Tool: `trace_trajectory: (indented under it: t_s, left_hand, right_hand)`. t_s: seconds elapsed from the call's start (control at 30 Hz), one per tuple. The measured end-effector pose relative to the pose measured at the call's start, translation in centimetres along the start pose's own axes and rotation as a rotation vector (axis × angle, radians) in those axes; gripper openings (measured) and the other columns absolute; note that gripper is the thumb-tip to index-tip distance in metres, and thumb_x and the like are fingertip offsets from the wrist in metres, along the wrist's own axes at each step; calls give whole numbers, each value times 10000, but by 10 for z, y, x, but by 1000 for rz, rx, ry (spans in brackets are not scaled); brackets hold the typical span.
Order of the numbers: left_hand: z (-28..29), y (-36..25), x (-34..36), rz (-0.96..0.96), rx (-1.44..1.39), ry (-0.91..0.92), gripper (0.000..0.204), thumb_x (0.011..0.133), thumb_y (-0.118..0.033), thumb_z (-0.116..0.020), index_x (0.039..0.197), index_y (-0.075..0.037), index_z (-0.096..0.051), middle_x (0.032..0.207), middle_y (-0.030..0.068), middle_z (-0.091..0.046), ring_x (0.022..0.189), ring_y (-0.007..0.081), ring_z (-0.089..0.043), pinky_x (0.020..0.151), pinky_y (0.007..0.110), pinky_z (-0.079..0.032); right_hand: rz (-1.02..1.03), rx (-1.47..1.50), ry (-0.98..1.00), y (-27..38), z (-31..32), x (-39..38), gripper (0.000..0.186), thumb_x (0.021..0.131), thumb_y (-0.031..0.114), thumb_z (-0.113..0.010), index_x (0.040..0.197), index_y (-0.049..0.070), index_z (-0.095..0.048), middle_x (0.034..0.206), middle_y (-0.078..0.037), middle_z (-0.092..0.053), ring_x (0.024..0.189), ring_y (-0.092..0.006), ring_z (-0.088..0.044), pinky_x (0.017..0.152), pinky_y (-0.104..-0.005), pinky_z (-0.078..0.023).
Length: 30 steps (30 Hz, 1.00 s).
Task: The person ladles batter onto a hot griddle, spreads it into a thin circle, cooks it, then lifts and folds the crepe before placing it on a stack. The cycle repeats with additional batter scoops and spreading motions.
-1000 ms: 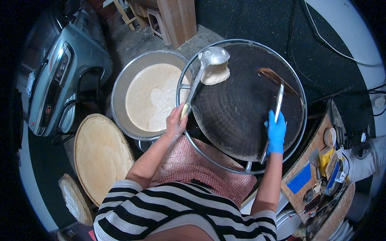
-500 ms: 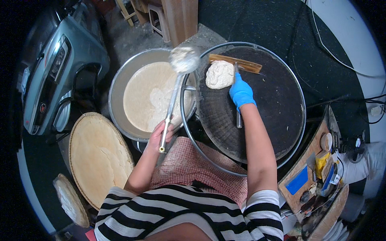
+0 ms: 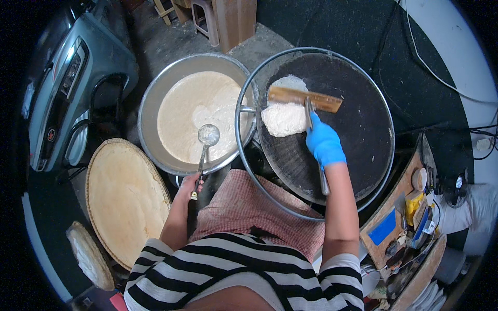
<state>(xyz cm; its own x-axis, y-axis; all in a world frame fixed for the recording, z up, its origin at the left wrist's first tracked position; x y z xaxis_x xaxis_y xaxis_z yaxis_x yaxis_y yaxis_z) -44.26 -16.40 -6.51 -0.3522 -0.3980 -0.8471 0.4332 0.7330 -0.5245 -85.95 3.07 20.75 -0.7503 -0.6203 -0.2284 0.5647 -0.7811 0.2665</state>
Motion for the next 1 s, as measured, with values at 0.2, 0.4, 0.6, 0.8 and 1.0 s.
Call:
trace_trajectory:
  t_s: [0.2, 0.4, 0.6, 0.8, 1.0]
  left_hand:
    - [-11, -71, -27, -535, 1170, -410, 341, 776, -307, -624, 881, 18, -612, 763, 206, -622, 780, 384, -599, 727, 432, -480]
    - [-123, -46, -55, -642, 474, -81, 313, 820, -247, -585, 1025, -11, -571, 808, 149, -629, 678, 218, -613, 607, 320, -485]
    - [-221, 20, -22, -344, 190, 147, 253, 823, -243, -575, 761, -3, -625, 659, 95, -632, 579, 193, -593, 542, 316, -462]
    - [-220, 6, -34, -369, 305, 130, 268, 839, -243, -564, 745, -2, -635, 663, 94, -636, 585, 192, -599, 533, 324, -461]
    - [-218, -26, -44, -323, 423, 176, 252, 883, -220, -531, 851, 20, -600, 747, 126, -637, 637, 200, -612, 544, 323, -503]
  right_hand:
    - [11, 10, -33, 20, -28, 7, 477, 839, 178, -492, 1306, 174, -396, 897, -248, -601, 813, -412, -581, 729, -480, -456]
    - [35, -96, 105, 4, -19, -65, 544, 829, 147, -503, 1348, 205, -348, 793, -240, -608, 702, -391, -595, 665, -465, -474]
    - [-11, 0, -33, 6, -23, -40, 476, 836, 191, -487, 1305, 178, -406, 837, -251, -604, 746, -405, -591, 680, -475, -468]
    - [-27, -19, 75, -7, -28, -98, 510, 822, 160, -522, 1315, 184, -395, 827, -235, -608, 729, -397, -589, 663, -468, -470]
    - [-33, 55, 19, -6, -13, -78, 456, 817, 157, -531, 1266, 160, -454, 834, -250, -596, 743, -420, -574, 661, -472, -464]
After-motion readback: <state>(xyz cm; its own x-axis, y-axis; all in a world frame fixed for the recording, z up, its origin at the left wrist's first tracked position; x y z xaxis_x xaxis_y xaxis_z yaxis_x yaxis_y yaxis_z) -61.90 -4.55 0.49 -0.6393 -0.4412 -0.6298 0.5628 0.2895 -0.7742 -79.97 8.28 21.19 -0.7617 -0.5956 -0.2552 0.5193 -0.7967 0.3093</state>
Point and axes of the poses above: each hand's wrist, its own x-axis towards the middle knuckle, its own z-axis out of the back of the hand, y = z × x, the point moved 8 cm from there along x, towards the middle knuckle
